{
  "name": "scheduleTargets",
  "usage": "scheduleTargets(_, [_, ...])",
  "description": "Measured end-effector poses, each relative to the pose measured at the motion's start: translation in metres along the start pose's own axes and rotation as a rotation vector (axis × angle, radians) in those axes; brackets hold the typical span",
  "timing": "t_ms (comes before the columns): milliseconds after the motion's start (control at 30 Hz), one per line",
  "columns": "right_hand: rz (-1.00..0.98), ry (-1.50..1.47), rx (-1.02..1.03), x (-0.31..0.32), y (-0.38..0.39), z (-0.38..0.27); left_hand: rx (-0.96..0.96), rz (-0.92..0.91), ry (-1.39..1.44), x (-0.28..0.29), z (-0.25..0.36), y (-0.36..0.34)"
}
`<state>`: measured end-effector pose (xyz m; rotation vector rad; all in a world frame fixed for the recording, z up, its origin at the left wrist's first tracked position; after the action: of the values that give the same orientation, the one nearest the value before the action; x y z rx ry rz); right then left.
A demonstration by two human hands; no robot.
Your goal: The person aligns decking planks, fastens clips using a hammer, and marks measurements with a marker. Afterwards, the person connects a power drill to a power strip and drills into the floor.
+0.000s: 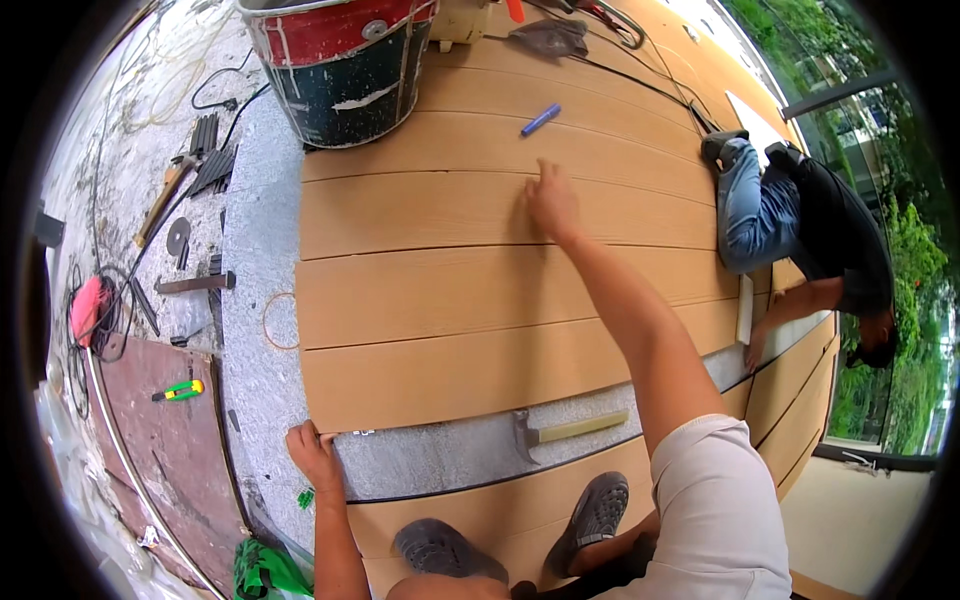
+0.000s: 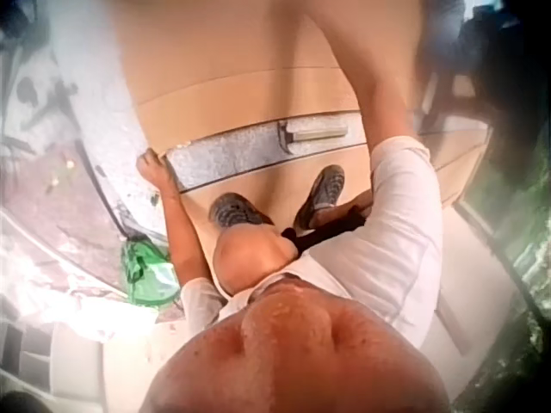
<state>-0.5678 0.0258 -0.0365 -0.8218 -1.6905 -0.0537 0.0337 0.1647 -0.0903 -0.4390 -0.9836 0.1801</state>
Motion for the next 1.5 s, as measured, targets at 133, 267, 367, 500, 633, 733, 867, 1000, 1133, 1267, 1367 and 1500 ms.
scheduleTargets(133, [-0.294,0.177,-0.023,-0.072,-0.081,0.022,-0.019,-0.027,-0.044,0.01,-0.018,0.006])
scheduleTargets(267, [-0.476,0.139,0.338,-0.038,-0.2,0.111,0.005,-0.021,0.042,-0.024,0.006,-0.005])
scheduleTargets(367, [-0.451,0.119,0.385,-0.086,-0.146,0.073,0.01,-0.046,-0.061,0.005,-0.013,-0.006])
scheduleTargets(500, [-0.409,0.282,0.291,-0.053,-0.155,0.086,0.007,0.001,0.027,-0.017,0.001,-0.003])
scheduleTargets(633, [-0.126,0.135,0.052,-0.023,-0.008,-0.007,0.003,-0.044,-0.04,0.007,-0.008,-0.002])
scheduleTargets(733, [-0.193,-0.945,-0.63,0.022,0.095,-0.054,-0.001,0.007,-0.006,-0.002,-0.002,-0.005])
scheduleTargets(867, [-0.537,-1.371,-0.973,0.089,0.228,-0.128,-0.007,0.034,0.003,0.001,0.0,-0.005])
scheduleTargets(1000, [-0.673,-1.411,-1.035,0.122,0.307,-0.17,-0.006,0.065,0.017,0.001,-0.002,-0.003])
scheduleTargets(1133, [-0.672,-1.34,-1.053,0.142,0.337,-0.175,-0.014,0.071,0.046,0.001,-0.001,-0.004])
scheduleTargets(1267, [-0.677,-1.324,-0.946,0.158,0.343,-0.177,0.101,0.021,0.135,0.015,0.016,-0.005])
scheduleTargets(1367, [-0.702,-1.341,-0.86,0.166,0.344,-0.182,0.324,0.124,0.213,0.033,0.037,0.01])
scheduleTargets(1500, [-0.738,-1.325,-0.852,0.169,0.349,-0.177,0.087,-0.072,0.575,0.052,0.126,0.037])
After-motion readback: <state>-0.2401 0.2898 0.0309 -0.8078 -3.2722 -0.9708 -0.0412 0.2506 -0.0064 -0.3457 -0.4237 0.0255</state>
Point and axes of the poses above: each hand's wrist, its own y-axis away from the middle knuckle, its own x-axis out of the back of the hand, z = x × y, the point moved 2 cm from there along -y, towards the middle knuckle, and after that the axes turned 15 degrees about z, right-handed, at the moved point
